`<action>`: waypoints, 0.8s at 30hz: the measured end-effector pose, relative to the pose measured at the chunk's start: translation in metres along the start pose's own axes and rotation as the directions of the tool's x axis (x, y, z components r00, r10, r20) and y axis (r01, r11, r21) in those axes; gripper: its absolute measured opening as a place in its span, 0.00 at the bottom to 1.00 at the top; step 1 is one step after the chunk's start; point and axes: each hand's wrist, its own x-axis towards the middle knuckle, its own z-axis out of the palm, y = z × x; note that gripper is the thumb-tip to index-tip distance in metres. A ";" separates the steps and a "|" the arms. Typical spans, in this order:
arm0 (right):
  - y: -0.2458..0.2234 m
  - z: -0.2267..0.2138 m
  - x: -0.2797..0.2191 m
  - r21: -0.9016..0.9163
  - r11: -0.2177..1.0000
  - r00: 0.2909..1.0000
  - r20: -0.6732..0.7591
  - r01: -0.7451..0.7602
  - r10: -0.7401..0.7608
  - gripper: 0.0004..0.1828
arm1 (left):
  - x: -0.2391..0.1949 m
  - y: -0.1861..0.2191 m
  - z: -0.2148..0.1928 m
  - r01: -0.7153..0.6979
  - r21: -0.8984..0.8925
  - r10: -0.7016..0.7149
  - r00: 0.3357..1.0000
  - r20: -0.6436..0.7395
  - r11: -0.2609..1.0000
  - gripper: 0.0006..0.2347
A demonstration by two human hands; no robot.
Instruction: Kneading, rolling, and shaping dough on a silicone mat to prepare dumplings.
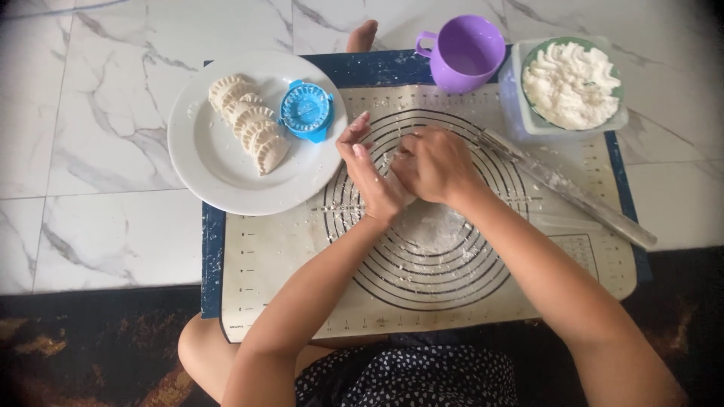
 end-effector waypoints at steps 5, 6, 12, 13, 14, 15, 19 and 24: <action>0.013 0.016 0.016 0.052 0.998 0.999 0.019 -0.037 0.036 0.22 | 0.004 -0.004 -0.001 0.024 0.012 -0.024 0.998 0.056 1.000 0.22; 0.016 0.014 0.021 0.083 0.996 0.998 0.037 -0.043 0.040 0.24 | 0.006 -0.004 0.002 0.028 0.000 -0.028 0.998 0.059 1.000 0.22; 0.015 0.013 0.046 0.231 0.970 0.995 0.088 -0.074 0.055 0.28 | 0.014 -0.010 0.005 0.057 -0.022 -0.056 0.997 0.049 0.998 0.20; 0.015 0.010 0.051 0.229 0.971 0.995 0.087 -0.076 0.057 0.28 | 0.015 -0.011 0.007 0.058 -0.023 -0.056 0.997 0.050 0.998 0.20; 0.014 0.008 0.055 0.257 0.957 0.980 0.176 -0.135 0.091 0.29 | 0.016 -0.012 0.008 0.066 -0.021 -0.065 0.997 0.039 0.998 0.20; 0.013 0.006 0.058 0.279 0.940 0.957 0.263 -0.195 0.121 0.30 | 0.016 -0.013 0.008 0.074 -0.018 -0.074 0.997 0.028 0.997 0.20; 0.018 0.014 0.065 0.296 0.923 0.944 0.289 -0.248 0.161 0.31 | 0.014 -0.010 0.013 0.080 -0.014 -0.080 0.996 -0.028 0.997 0.22; 0.012 0.000 0.063 0.298 0.896 0.919 0.322 -0.328 0.229 0.36 | 0.015 -0.011 0.002 -0.045 -0.011 0.046 0.995 0.085 0.999 0.21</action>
